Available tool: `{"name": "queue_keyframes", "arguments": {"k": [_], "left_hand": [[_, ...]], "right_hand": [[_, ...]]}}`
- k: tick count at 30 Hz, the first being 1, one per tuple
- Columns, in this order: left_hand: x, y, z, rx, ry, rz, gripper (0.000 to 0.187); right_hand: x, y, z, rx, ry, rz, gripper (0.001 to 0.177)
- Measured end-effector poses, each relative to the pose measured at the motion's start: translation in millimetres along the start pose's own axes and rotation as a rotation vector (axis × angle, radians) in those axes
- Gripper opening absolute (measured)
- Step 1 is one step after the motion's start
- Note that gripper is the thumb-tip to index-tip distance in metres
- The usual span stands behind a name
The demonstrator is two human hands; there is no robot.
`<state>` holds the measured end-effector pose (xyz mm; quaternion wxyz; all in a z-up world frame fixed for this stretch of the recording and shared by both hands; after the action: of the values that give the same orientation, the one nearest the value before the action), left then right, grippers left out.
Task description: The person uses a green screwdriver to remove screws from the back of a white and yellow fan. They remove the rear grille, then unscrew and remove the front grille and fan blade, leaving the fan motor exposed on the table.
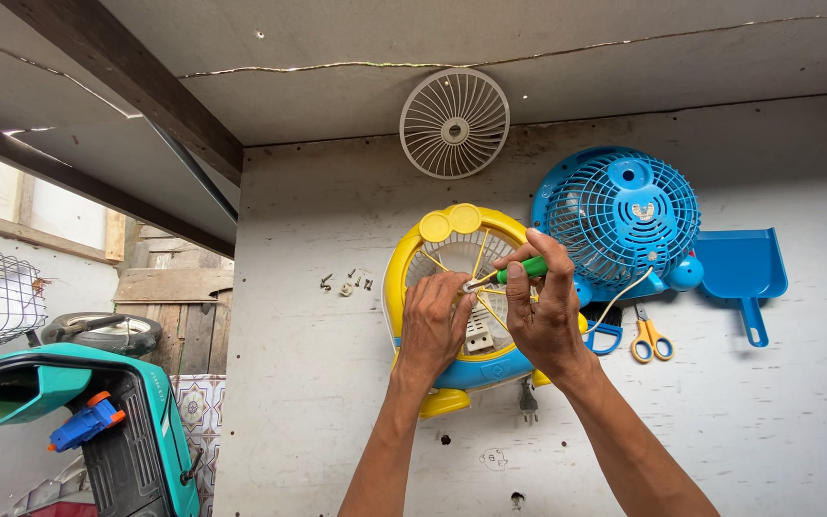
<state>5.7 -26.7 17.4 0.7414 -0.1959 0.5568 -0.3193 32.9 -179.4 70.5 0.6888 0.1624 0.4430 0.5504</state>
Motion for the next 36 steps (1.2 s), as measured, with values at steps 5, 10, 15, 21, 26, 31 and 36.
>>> {"name": "queue_keyframes", "arguments": {"k": [5, 10, 15, 21, 26, 31, 36], "left_hand": [[0.2, 0.2, -0.6, 0.006, -0.01, -0.036, 0.029], [-4.6, -0.2, 2.4, 0.025, -0.048, -0.053, 0.028], [-6.1, 6.2, 5.0, 0.003, -0.058, -0.089, 0.025], [-12.1, 9.9, 8.7, 0.012, -0.078, -0.095, 0.025], [-14.4, 8.2, 15.9, 0.028, -0.062, -0.174, 0.026], [-22.9, 11.1, 30.9, 0.062, -0.105, -0.156, 0.027], [-29.5, 14.3, 52.0, 0.119, -0.129, -0.134, 0.027]], "right_hand": [[-1.5, 0.6, 1.6, -0.101, -0.065, -0.016, 0.052], [-2.9, -1.7, 0.9, -0.102, -0.105, -0.068, 0.052], [-0.9, -6.9, -0.6, -0.073, -0.06, 0.056, 0.048], [-3.4, 3.1, 9.7, -0.108, 0.054, -0.015, 0.064], [-3.1, 9.0, 17.1, -0.098, 0.062, 0.103, 0.072], [-0.7, -1.7, 20.8, -0.098, 0.023, 0.066, 0.07], [0.4, -9.9, 25.6, -0.104, -0.053, -0.011, 0.071]]}}
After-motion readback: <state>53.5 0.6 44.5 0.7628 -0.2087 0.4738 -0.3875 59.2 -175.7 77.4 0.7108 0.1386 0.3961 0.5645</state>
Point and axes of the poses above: each hand's wrist, its own z-axis towards the middle knuckle, its own x-axis out of the palm, y = z × x, the point moved 5 cm from there along z, towards the middle knuckle, and after that the axes turned 4 degrees about y, right-handed, at the moved point
